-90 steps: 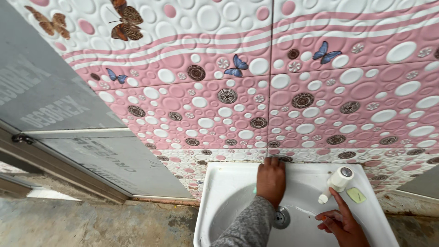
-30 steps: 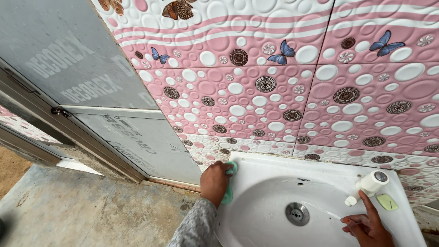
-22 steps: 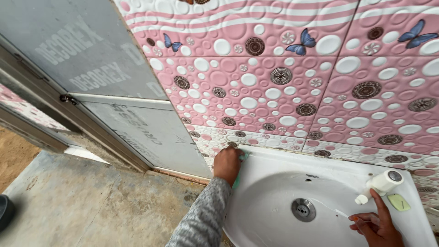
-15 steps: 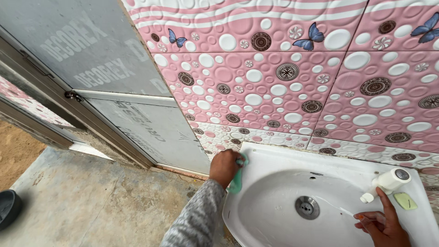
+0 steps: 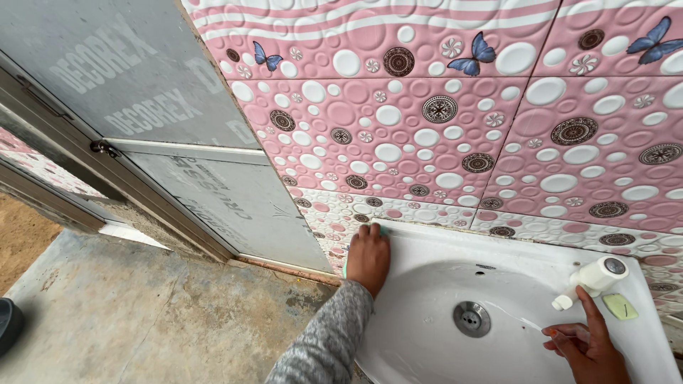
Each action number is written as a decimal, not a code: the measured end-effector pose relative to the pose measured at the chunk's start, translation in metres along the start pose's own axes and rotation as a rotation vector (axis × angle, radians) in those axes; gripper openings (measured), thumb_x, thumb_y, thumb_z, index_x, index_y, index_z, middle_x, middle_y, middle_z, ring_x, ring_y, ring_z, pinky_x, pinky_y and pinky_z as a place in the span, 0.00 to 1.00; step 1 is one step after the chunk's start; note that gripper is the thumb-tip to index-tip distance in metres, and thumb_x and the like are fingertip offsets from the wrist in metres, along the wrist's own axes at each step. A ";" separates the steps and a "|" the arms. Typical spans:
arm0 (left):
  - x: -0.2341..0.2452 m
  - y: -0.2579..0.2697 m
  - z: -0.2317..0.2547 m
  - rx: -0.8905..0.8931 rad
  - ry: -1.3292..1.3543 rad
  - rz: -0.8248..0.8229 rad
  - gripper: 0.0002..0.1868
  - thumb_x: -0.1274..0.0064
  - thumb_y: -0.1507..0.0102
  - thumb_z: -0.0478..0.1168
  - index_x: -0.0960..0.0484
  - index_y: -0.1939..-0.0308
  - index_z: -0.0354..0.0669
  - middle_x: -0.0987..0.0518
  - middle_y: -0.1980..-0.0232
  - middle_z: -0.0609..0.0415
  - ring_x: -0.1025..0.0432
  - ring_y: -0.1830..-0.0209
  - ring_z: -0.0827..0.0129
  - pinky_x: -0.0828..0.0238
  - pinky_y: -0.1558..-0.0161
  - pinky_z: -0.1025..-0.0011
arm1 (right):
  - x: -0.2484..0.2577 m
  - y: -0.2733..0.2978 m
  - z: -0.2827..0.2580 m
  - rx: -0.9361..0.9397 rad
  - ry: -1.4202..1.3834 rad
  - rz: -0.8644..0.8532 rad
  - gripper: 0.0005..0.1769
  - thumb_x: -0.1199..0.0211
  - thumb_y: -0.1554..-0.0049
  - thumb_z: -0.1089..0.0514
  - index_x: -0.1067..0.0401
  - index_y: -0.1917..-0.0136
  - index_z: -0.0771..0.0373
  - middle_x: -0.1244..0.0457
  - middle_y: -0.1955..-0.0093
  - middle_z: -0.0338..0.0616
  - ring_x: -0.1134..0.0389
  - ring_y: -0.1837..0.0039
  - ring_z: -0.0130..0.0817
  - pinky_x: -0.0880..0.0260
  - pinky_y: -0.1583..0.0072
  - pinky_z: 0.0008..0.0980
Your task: The person scrubs the interior of a white wall-mounted sink using a green sponge and a bar of soap. They repeatedly rub the basin and rim, then rinse the sponge under running water from the faucet before continuing to scrub.
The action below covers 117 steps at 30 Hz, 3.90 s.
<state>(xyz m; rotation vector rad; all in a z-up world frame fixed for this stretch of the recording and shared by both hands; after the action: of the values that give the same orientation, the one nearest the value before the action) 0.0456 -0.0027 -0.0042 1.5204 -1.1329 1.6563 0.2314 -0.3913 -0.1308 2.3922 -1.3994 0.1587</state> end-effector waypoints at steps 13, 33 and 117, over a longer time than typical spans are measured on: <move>0.042 0.064 -0.035 -0.418 0.036 -0.250 0.22 0.51 0.38 0.31 0.22 0.39 0.44 0.23 0.40 0.48 0.28 0.43 0.55 0.26 0.44 0.62 | -0.008 0.026 -0.038 0.005 -0.050 -0.018 0.50 0.44 0.38 0.64 0.61 0.11 0.39 0.30 0.48 0.59 0.26 0.50 0.42 0.26 0.43 0.40; 0.065 0.146 -0.003 0.061 0.313 -0.161 0.16 0.39 0.46 0.30 0.13 0.54 0.44 0.20 0.60 0.48 0.23 0.63 0.58 0.22 0.58 0.61 | -0.015 0.051 -0.079 0.039 0.086 -0.031 0.50 0.44 0.36 0.59 0.66 0.10 0.42 0.29 0.47 0.55 0.26 0.48 0.41 0.27 0.43 0.38; 0.027 0.106 0.205 -0.611 0.621 -0.726 0.18 0.37 0.45 0.30 0.11 0.53 0.51 0.12 0.57 0.52 0.19 0.59 0.59 0.22 0.51 0.61 | -0.006 0.068 -0.107 0.143 0.053 -0.025 0.43 0.45 0.40 0.64 0.53 0.16 0.44 0.30 0.51 0.46 0.27 0.51 0.33 0.27 0.45 0.34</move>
<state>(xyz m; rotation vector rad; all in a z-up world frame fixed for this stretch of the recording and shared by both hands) 0.0422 -0.2349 -0.0029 0.7797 -0.5529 1.0155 0.1792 -0.3778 -0.0164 2.4998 -1.3754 0.3229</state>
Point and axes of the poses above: each hand's wrist, its own y-axis away from the middle knuckle, its own x-axis out of the back of the hand, z = x × y, the point moved 1 cm from there along -y, towards the middle knuckle
